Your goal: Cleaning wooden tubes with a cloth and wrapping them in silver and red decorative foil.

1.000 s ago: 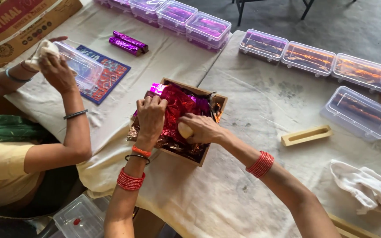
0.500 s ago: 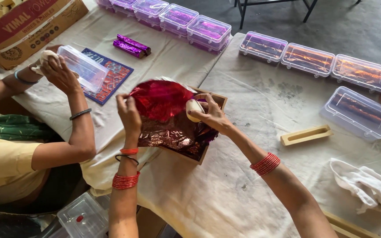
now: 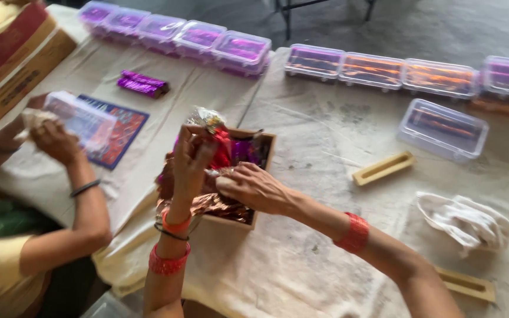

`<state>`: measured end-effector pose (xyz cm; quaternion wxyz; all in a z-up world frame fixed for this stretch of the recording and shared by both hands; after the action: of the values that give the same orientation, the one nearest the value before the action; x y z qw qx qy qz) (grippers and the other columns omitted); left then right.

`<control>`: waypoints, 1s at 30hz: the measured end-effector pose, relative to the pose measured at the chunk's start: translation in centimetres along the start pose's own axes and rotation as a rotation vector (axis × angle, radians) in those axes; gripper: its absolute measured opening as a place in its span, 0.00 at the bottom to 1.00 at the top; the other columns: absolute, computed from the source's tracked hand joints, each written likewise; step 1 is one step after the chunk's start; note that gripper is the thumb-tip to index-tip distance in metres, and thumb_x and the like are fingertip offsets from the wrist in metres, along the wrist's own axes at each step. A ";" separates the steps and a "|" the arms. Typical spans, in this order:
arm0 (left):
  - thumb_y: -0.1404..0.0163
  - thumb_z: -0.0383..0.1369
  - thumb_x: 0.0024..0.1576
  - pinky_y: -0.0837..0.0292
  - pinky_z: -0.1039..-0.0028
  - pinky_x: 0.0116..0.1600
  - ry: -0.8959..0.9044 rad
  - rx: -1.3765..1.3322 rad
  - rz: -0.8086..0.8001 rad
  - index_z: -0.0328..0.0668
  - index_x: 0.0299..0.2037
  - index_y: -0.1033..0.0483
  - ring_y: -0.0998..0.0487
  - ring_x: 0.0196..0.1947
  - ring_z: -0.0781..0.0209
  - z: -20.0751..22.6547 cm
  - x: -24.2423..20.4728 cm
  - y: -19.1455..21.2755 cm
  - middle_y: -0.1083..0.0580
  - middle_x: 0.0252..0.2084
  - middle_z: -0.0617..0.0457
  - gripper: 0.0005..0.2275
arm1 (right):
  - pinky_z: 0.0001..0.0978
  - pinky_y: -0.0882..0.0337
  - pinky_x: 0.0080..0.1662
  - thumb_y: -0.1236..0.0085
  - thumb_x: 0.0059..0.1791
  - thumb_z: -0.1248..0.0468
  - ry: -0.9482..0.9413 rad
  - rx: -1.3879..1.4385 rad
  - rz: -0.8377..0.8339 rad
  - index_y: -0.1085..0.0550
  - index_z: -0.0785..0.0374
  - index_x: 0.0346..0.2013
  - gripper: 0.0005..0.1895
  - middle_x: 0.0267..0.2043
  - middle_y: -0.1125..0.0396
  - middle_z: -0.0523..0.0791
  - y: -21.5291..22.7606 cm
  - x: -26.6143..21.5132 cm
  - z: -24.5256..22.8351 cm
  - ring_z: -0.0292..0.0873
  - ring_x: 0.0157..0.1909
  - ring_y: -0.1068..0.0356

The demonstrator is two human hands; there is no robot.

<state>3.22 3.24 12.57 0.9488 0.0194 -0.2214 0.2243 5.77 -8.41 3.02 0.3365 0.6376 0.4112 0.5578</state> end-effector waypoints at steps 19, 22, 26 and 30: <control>0.50 0.18 0.52 0.29 0.59 0.51 -0.383 0.604 -1.225 0.38 0.71 0.39 0.24 0.43 0.49 -6.8 -16.3 -36.8 0.23 0.48 0.43 0.32 | 0.67 0.80 0.71 0.44 0.46 0.40 -0.806 -0.349 -0.371 0.53 0.44 0.77 0.49 0.81 0.66 0.43 6.1 -38.4 17.8 0.46 0.81 0.71; 0.48 0.17 0.42 0.36 0.56 0.61 -0.522 0.554 -1.195 0.36 0.65 0.34 0.25 0.46 0.47 -6.9 -16.8 -37.7 0.24 0.46 0.43 0.34 | 0.67 0.77 0.72 0.48 0.49 0.38 -0.810 -0.259 -0.327 0.51 0.40 0.74 0.43 0.80 0.65 0.42 9.4 -41.8 14.4 0.45 0.80 0.69; 0.48 0.17 0.40 0.37 0.58 0.64 -0.504 0.581 -1.225 0.38 0.61 0.31 0.26 0.48 0.49 -9.7 -18.0 -40.5 0.25 0.45 0.46 0.32 | 0.63 0.70 0.73 0.47 0.48 0.38 -0.795 -0.299 -0.244 0.48 0.40 0.73 0.42 0.79 0.60 0.43 11.4 -47.8 11.5 0.46 0.79 0.63; 0.44 0.20 0.42 0.35 0.59 0.61 -0.481 0.546 -1.265 0.38 0.55 0.29 0.29 0.53 0.48 -10.3 -19.0 -44.3 0.29 0.48 0.46 0.26 | 0.56 0.55 0.74 0.47 0.50 0.39 -0.706 -0.345 0.118 0.43 0.50 0.73 0.41 0.76 0.49 0.51 15.4 -49.6 8.2 0.52 0.76 0.50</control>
<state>11.50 -43.10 -2.10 0.7834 0.4282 -0.3066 -0.3301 14.24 -59.52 -6.17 0.5269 0.7466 0.1331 0.3837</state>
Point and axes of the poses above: each hand's wrist, its own x-axis towards the middle knuckle, its own y-axis out of the back of the hand, z = x × y, the point moved 10 cm from there along x, towards the middle knuckle
